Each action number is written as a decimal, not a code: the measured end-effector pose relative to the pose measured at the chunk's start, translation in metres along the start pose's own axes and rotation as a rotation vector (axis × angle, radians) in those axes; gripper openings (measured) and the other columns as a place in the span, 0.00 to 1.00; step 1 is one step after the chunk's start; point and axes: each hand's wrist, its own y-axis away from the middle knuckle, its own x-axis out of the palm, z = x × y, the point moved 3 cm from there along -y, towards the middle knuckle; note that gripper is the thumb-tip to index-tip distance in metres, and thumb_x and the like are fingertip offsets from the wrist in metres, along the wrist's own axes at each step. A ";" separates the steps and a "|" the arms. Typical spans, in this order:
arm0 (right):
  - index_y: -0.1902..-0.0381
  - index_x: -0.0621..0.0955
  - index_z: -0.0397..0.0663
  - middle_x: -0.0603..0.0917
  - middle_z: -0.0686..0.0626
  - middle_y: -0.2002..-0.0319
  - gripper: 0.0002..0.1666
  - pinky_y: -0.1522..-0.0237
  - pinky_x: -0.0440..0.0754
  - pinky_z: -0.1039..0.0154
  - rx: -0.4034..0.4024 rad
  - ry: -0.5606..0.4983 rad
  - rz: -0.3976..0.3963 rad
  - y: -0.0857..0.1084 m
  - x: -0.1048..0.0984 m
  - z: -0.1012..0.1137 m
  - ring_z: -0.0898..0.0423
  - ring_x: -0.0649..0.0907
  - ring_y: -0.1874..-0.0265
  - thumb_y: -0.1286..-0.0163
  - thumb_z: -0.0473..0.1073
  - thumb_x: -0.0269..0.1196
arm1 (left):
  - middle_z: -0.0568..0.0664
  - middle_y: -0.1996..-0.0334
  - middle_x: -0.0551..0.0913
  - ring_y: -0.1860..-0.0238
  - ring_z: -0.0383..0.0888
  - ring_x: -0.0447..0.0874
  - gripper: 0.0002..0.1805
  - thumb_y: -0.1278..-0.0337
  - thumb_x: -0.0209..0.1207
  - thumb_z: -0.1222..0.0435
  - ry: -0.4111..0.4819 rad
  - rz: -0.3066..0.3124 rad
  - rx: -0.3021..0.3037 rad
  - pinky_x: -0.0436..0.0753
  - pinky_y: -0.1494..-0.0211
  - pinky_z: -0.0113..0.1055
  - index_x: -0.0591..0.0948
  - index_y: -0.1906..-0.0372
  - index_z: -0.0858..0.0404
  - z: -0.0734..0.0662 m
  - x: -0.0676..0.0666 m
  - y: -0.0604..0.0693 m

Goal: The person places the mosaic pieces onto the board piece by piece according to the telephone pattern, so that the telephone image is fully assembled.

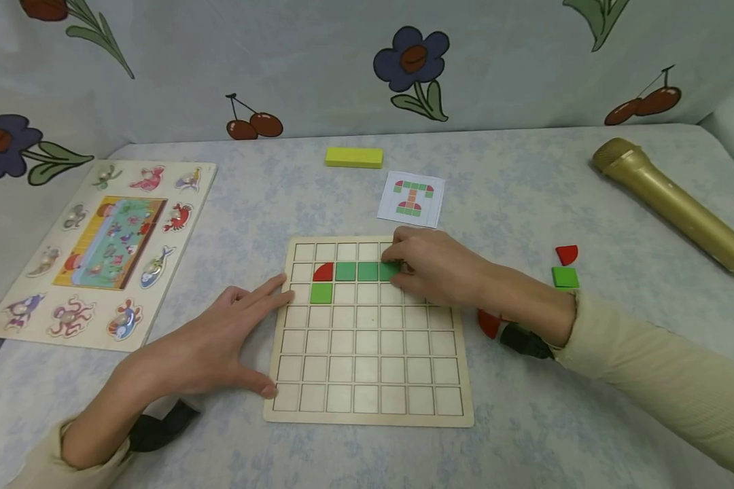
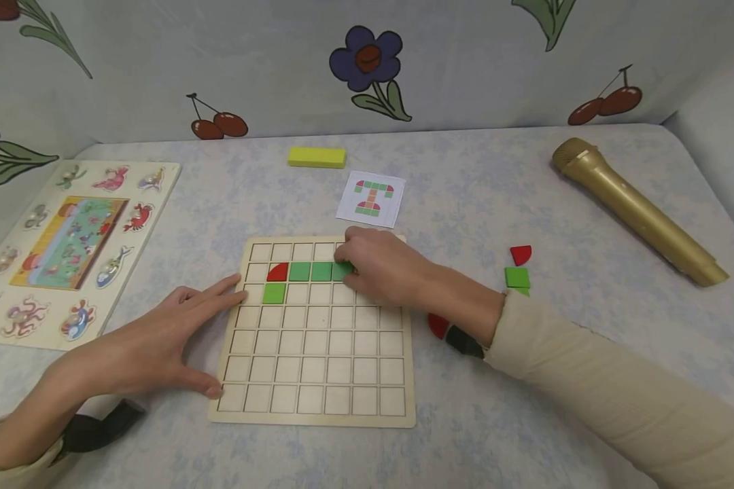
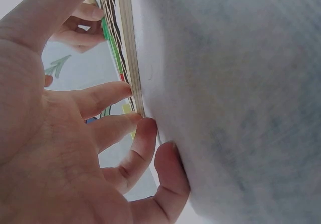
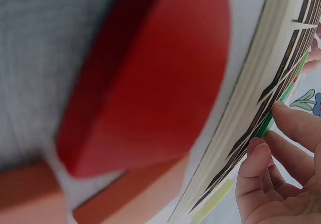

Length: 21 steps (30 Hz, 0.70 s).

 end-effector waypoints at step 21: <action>0.56 0.86 0.41 0.78 0.50 0.67 0.13 0.66 0.73 0.61 0.044 -0.030 0.002 0.000 -0.001 -0.001 0.56 0.73 0.70 0.40 0.31 0.64 | 0.46 0.21 0.45 0.39 0.47 0.57 0.64 0.70 0.77 0.40 0.000 -0.008 0.009 0.71 0.46 0.47 0.59 0.23 0.52 0.000 0.000 0.000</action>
